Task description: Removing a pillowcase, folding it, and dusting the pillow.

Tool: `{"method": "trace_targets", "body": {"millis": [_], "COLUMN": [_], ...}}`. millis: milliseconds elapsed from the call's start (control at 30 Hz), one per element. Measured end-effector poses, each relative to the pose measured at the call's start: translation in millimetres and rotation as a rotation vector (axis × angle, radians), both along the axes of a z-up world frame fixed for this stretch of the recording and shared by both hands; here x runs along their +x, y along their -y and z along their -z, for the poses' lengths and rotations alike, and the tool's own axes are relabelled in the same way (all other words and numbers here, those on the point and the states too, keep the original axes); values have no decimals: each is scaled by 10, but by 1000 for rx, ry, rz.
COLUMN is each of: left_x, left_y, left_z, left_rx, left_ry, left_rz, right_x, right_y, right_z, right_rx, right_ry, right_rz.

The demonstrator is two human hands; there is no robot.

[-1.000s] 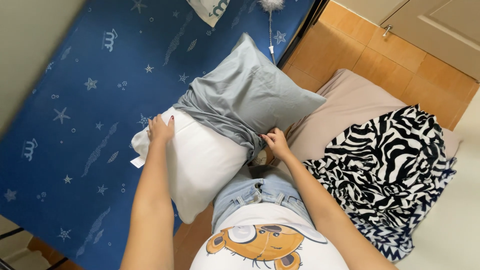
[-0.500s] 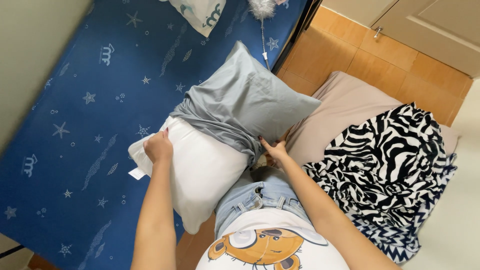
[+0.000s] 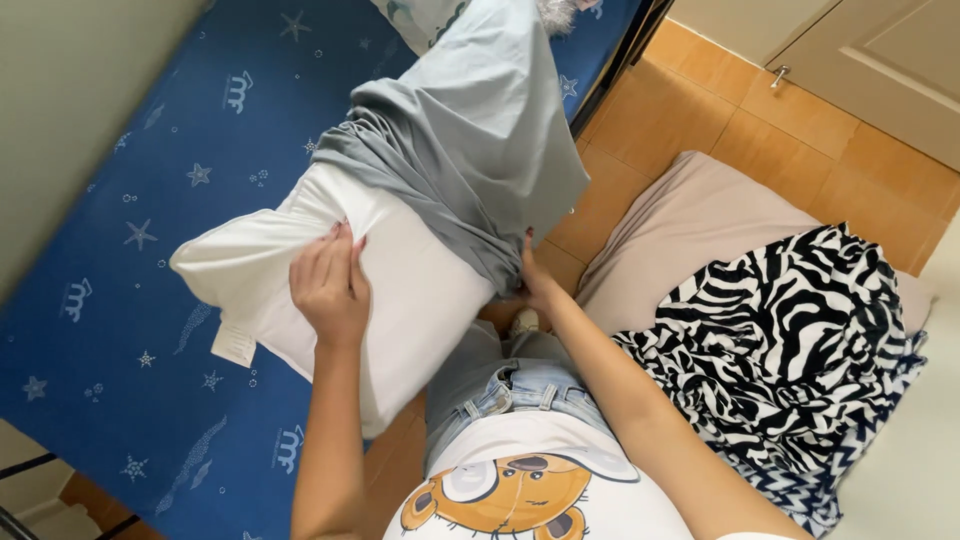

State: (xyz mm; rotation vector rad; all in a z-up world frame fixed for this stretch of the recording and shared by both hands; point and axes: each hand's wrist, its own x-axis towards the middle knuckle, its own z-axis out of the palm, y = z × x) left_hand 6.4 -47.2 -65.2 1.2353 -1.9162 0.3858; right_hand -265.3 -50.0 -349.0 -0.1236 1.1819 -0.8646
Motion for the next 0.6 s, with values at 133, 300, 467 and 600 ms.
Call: {"method": "trace_targets", "body": {"millis": [133, 300, 467, 600], "left_x": [104, 522, 558, 376], "left_y": [-223, -775, -1021, -1158], "left_z": [292, 1036, 1045, 1107], "left_rx": [65, 279, 300, 313], "left_ry": [39, 48, 57, 43], "left_rz": [44, -105, -128, -75], "right_x": [312, 528, 782, 996], "right_y": [244, 311, 424, 589], "right_z": [85, -770, -1832, -2264], "right_rx": [-76, -713, -1102, -1406], "right_ry": [-617, -1213, -1335, -1254], "right_rz": [163, 464, 281, 96]}}
